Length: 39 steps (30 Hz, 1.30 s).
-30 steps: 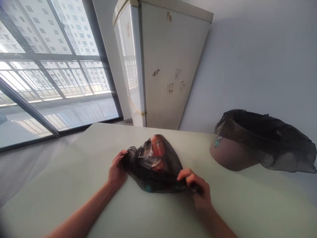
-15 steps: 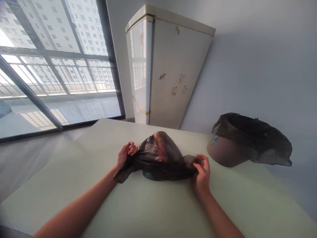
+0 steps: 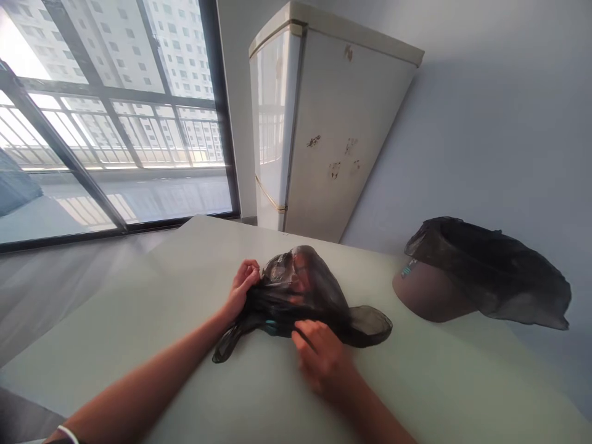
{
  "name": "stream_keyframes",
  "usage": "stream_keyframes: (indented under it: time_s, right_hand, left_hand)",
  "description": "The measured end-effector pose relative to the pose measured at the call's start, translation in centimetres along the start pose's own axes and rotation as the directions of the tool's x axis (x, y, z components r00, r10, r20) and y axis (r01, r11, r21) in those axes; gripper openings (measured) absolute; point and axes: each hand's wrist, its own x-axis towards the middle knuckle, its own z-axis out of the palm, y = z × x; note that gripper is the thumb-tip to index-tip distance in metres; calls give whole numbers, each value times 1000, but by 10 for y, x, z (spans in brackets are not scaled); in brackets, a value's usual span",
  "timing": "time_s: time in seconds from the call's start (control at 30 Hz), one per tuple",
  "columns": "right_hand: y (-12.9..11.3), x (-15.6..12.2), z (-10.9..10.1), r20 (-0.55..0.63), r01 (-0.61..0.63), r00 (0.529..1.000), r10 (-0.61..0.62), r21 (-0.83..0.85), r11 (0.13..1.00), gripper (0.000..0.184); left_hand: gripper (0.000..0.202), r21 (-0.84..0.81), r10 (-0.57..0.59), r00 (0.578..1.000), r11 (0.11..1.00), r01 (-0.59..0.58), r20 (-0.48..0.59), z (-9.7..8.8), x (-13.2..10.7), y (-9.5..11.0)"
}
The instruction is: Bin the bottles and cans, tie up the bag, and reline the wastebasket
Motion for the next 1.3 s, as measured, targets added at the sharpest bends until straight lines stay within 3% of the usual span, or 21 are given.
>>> stream_keyframes:
  time_s: [0.07, 0.17, 0.27, 0.37, 0.5, 0.6, 0.7, 0.8, 0.9, 1.03, 1.1, 1.23, 1.3]
  right_hand:
    - [0, 0, 9, -11, -64, 998, 63, -35, 997, 28]
    - [4, -8, 17, -4, -49, 999, 49, -84, 995, 29]
    - [6, -15, 18, 44, -12, 999, 13, -18, 1000, 38]
    - [4, -16, 13, 148, 40, 987, -61, 139, 990, 31]
    - [0, -17, 4, 253, 103, 950, -183, 298, 949, 28]
    - [-2, -20, -1, 276, 43, 952, -131, 303, 952, 20]
    - [0, -23, -1, 171, 0, 984, -42, 241, 971, 17]
    - [4, -23, 1, 31, -2, 1000, -3, 178, 984, 12]
    - [8, -21, 2, -90, 1, 996, 8, 110, 994, 23]
    - [8, -18, 2, -147, -36, 989, 35, -4, 999, 31]
    - [8, -16, 2, -129, -52, 991, 46, -38, 998, 31]
    - [10, -15, 3, -139, -90, 987, 81, -58, 994, 34]
    - [13, -16, 3, -141, -105, 985, 97, -52, 993, 34]
  left_hand:
    - [39, 204, 77, 991, 974, -98, 108, 1, -5, 5]
    - [49, 373, 75, 927, 901, -220, 367, 1, -7, 11]
    - [34, 427, 39, 883, 865, -265, 468, 1, -7, 13]
    - [13, 422, 49, 918, 877, -228, 393, 1, -6, 8]
    - [9, 360, 108, 988, 922, -142, 111, -1, -5, -1]
    - [6, 370, 185, 982, 915, -159, -36, -2, -2, -7]
    - [6, 484, 308, 951, 839, -251, -41, -3, 0, -9]
    - [24, 588, 426, 901, 710, -386, 77, -2, -4, -7]
    - [31, 606, 480, 821, 567, -558, 308, 0, -12, 2]
    - [38, 541, 331, 695, 449, -711, 638, 0, -16, 18]
    - [42, 549, 270, 679, 424, -720, 682, -1, -15, 22]
    - [48, 593, 248, 700, 388, -706, 670, -5, -9, 23]
    - [57, 587, 203, 681, 375, -718, 703, -8, -7, 22]
